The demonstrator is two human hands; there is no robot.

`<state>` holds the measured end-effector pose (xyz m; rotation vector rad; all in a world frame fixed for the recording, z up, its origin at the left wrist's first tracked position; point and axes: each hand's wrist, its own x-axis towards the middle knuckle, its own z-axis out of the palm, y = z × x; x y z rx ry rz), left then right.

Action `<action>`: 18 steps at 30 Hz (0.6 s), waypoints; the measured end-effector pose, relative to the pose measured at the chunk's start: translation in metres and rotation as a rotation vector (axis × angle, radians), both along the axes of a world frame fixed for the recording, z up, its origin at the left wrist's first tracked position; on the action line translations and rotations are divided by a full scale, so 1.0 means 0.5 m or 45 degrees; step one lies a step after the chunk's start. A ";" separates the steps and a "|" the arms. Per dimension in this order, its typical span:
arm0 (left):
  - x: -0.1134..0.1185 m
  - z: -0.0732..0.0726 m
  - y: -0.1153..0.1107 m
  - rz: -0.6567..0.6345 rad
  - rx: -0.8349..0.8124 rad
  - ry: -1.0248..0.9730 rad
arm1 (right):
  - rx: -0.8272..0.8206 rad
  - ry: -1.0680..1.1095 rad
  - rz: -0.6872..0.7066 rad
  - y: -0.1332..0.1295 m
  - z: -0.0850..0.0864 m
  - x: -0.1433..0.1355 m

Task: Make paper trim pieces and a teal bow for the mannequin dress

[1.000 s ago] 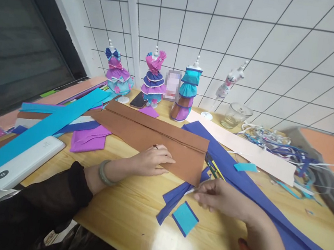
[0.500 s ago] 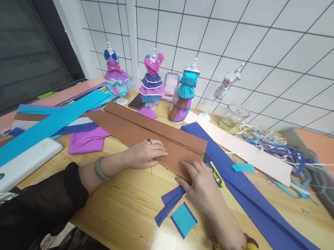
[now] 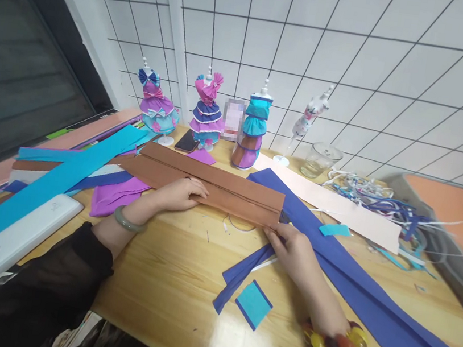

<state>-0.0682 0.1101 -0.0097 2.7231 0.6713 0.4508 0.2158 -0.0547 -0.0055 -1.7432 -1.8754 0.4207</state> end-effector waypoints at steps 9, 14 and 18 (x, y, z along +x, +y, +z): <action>0.008 0.001 0.006 0.269 -0.412 -0.250 | 0.508 0.041 -0.259 -0.023 0.029 -0.035; 0.012 -0.012 0.012 0.379 -0.466 -0.359 | 0.451 -0.268 0.322 -0.021 0.028 -0.104; 0.013 -0.016 0.010 0.389 -0.462 -0.355 | 0.289 -0.465 0.396 0.000 0.009 -0.121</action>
